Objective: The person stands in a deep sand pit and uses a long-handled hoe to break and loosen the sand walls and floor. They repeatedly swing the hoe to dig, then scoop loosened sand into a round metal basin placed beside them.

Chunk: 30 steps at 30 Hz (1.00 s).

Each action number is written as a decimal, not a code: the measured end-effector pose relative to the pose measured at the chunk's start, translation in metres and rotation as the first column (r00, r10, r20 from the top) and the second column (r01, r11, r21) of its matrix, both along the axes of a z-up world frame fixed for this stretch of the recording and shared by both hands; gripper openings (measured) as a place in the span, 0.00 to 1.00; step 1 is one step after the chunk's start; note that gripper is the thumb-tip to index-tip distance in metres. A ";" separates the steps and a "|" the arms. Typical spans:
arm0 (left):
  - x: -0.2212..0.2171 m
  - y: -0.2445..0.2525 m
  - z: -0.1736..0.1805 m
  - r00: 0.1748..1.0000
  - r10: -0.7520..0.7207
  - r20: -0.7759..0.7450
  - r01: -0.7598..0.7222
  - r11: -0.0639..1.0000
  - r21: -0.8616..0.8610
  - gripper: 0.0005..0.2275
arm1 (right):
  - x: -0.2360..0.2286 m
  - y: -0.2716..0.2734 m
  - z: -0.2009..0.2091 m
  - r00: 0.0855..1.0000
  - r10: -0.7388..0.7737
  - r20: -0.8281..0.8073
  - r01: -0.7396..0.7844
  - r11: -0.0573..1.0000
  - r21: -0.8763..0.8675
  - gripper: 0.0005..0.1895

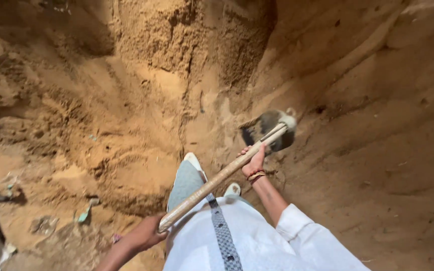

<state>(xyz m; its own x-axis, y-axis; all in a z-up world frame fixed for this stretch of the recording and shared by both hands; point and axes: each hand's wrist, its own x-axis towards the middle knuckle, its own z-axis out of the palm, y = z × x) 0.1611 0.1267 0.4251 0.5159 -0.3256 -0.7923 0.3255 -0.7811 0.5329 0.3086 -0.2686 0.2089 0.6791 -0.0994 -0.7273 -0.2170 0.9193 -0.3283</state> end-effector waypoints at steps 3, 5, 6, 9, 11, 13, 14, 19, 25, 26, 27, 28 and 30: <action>0.037 0.015 -0.028 0.971 -0.020 0.237 0.028 0.999 -0.029 0.22 | 0.052 0.006 0.051 1.000 -0.023 0.012 0.024 0.997 -0.068 0.38; 0.070 0.014 -0.026 0.968 -0.002 0.252 0.002 1.000 0.003 0.21 | 0.089 0.007 0.079 0.998 -0.027 0.052 0.033 0.993 -0.116 0.39; 0.084 0.014 -0.023 0.967 0.015 0.256 -0.027 0.999 0.046 0.20 | 0.106 0.009 0.094 0.996 -0.028 0.080 0.040 0.988 -0.152 0.40; 0.122 0.021 -0.049 0.940 0.061 0.335 -0.081 0.996 0.045 0.20 | 0.145 0.027 0.164 0.983 -0.010 0.184 0.054 0.970 -0.236 0.40; 0.129 0.012 -0.093 0.927 0.155 0.342 -0.171 0.985 0.017 0.22 | 0.157 0.044 0.217 0.973 0.006 0.231 0.063 0.954 -0.292 0.40; 0.150 0.007 -0.092 0.903 0.241 0.354 -0.254 0.967 -0.011 0.24 | 0.170 0.058 0.267 0.958 0.019 0.286 0.083 0.936 -0.342 0.40; 0.165 0.003 -0.072 0.888 0.206 0.410 -0.206 0.978 -0.044 0.21 | 0.175 0.062 0.289 0.924 0.079 0.374 0.070 0.927 -0.368 0.40; 0.217 -0.017 -0.003 0.926 0.220 0.306 -0.155 0.962 -0.223 0.15 | 0.189 0.071 0.365 0.836 0.172 0.521 0.087 0.896 -0.435 0.41; 0.262 -0.047 -0.030 0.982 0.105 0.157 -0.063 0.966 -0.250 0.20 | 0.225 0.053 0.369 0.801 0.197 0.565 0.077 0.903 -0.423 0.40; 0.265 -0.052 -0.049 0.980 0.108 0.165 -0.078 0.980 -0.183 0.22 | 0.234 0.050 0.368 0.813 0.193 0.549 0.064 0.908 -0.413 0.39; 0.276 -0.061 -0.069 0.977 0.114 0.180 -0.094 0.989 -0.117 0.25 | 0.248 0.043 0.368 0.820 0.192 0.539 0.053 0.913 -0.405 0.38; 0.285 -0.068 -0.098 0.976 0.115 0.184 -0.094 0.988 -0.120 0.25 | 0.263 0.035 0.363 0.818 0.194 0.542 0.054 0.912 -0.407 0.38; 0.299 -0.084 -0.154 0.972 -0.005 0.234 0.007 1.000 -0.010 0.29 | 0.287 0.016 0.351 0.838 0.152 0.525 0.069 0.923 -0.378 0.38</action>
<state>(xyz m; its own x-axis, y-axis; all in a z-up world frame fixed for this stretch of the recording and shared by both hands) 0.4599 0.0425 0.2710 0.6844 -0.3369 -0.6466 0.1860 -0.7768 0.6017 0.5956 -0.2522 0.5599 0.9561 -0.2450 -0.1609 0.0596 0.6999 -0.7118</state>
